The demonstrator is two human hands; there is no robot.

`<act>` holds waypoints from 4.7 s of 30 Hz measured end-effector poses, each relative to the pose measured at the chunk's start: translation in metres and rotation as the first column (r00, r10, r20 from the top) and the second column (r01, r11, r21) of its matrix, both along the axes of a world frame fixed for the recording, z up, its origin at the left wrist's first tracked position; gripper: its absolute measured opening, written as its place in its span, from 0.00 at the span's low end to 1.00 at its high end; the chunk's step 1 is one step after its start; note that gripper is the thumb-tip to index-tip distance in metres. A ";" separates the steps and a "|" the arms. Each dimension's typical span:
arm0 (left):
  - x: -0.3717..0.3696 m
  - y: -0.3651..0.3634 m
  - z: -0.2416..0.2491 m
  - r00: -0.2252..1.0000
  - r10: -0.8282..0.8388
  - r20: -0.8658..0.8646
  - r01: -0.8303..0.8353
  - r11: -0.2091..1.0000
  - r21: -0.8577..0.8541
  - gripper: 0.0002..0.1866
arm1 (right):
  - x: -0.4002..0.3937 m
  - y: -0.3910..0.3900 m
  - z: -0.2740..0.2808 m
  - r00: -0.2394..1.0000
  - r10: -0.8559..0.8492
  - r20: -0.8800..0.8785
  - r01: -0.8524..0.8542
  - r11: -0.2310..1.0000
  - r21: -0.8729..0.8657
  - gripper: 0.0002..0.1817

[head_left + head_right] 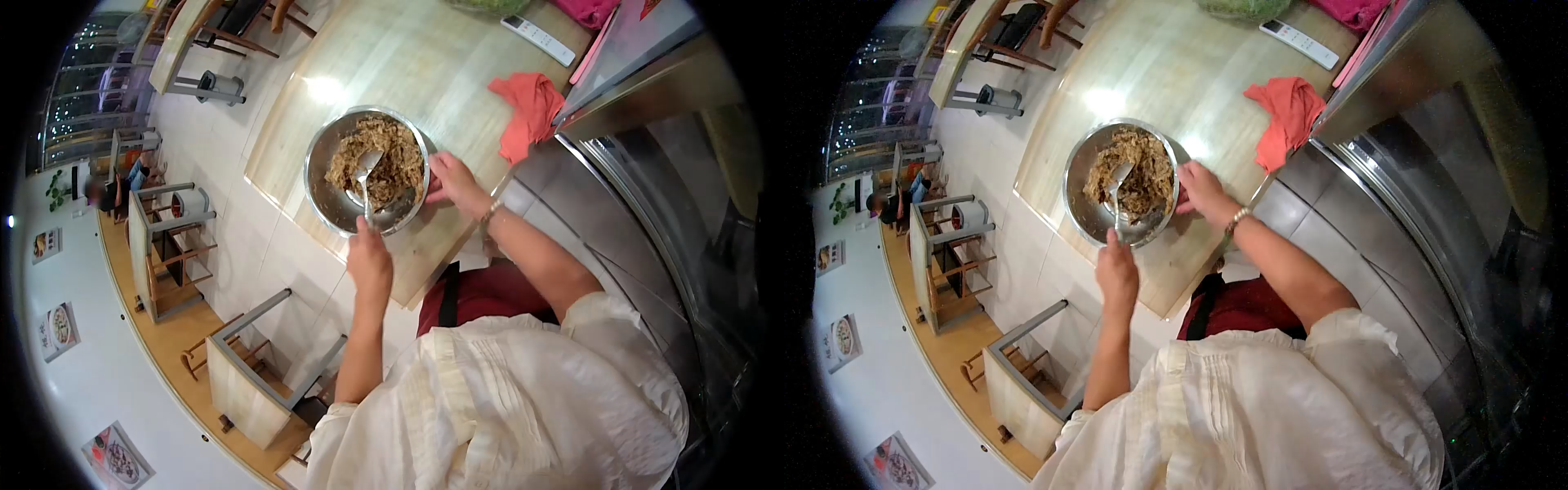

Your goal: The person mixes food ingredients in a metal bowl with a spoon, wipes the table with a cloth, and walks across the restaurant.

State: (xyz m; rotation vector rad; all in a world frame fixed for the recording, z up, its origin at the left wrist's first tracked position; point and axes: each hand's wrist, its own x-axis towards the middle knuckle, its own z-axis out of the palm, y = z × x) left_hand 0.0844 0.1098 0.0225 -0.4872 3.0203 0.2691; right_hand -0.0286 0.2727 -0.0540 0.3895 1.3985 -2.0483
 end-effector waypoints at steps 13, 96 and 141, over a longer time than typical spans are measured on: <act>-0.059 -0.081 0.010 0.891 0.266 0.367 -0.442 0.688 0.576 0.18 | -0.010 -0.013 0.011 0.980 0.136 -0.145 -0.087 0.949 0.302 0.08; 0.010 -0.079 0.038 0.898 -0.067 0.435 0.169 0.965 -0.199 0.06 | 0.024 -0.032 0.008 0.985 -0.110 0.137 0.122 0.989 -0.084 0.09; 0.005 -0.099 0.043 0.869 -0.122 0.479 0.097 0.992 0.075 0.07 | 0.025 -0.029 0.002 0.997 -0.037 0.073 0.049 0.985 -0.166 0.12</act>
